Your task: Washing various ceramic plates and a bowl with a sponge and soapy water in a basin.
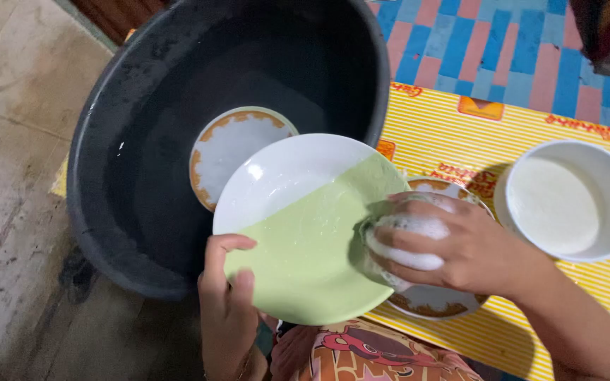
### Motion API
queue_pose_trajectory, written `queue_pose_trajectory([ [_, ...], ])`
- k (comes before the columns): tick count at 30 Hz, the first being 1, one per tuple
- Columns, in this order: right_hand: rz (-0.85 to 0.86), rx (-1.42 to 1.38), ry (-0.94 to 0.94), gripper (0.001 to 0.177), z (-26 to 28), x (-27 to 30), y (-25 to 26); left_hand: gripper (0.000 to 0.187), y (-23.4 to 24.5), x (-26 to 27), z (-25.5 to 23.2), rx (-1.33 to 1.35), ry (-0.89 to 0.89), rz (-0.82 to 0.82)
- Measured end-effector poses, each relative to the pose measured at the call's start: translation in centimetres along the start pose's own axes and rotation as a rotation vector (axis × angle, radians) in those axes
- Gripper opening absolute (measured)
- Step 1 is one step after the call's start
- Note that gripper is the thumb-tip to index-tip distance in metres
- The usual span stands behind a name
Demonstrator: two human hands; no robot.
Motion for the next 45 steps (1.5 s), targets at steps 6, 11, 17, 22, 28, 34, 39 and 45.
queue_pose_trajectory([
  [6,0.213,-0.255,0.039,0.047,-3.5,-2.2,-1.6,0.057,-0.1,-0.4,-4.7,-0.74,-0.614,-0.062],
  [11,0.317,-0.328,0.104,0.045,-6.2,-7.1,-1.3,0.032,0.6,-0.5,-4.3,-0.931,-0.602,-0.208],
  [17,0.322,-0.352,0.038,0.042,-8.2,-7.8,-4.4,0.022,0.0,-1.8,-5.6,-1.046,-0.711,-0.296],
  [22,0.18,-0.413,-0.065,0.035,-8.4,-6.2,-2.6,0.013,-0.5,-2.6,-5.5,-0.96,-0.768,-0.321],
  [28,0.0,-0.434,-0.301,0.037,-5.7,-0.9,0.8,0.021,-2.5,-3.3,-6.1,-0.896,-0.723,-0.348],
  [34,-0.102,-0.431,-0.716,0.04,-1.5,4.7,-0.9,0.02,-8.7,-2.9,-5.9,-0.751,-1.022,-0.009],
  [39,-0.125,-0.161,-1.136,0.062,0.9,11.4,-7.8,0.027,-15.2,-4.1,-3.3,-0.67,-1.04,0.474],
  [45,0.129,0.21,-1.22,0.097,3.6,11.5,-13.1,0.048,-19.5,-9.4,1.7,-0.748,-0.945,0.491],
])
Point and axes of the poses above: each hand's wrist, its own x-axis away from the middle knuckle, its own y-axis out of the back of the hand, z = x × y, the point moved 2 cm from there along -x, towards the middle knuckle, and after that the axes turned 7 degrees about y, right-handed, at the moved point
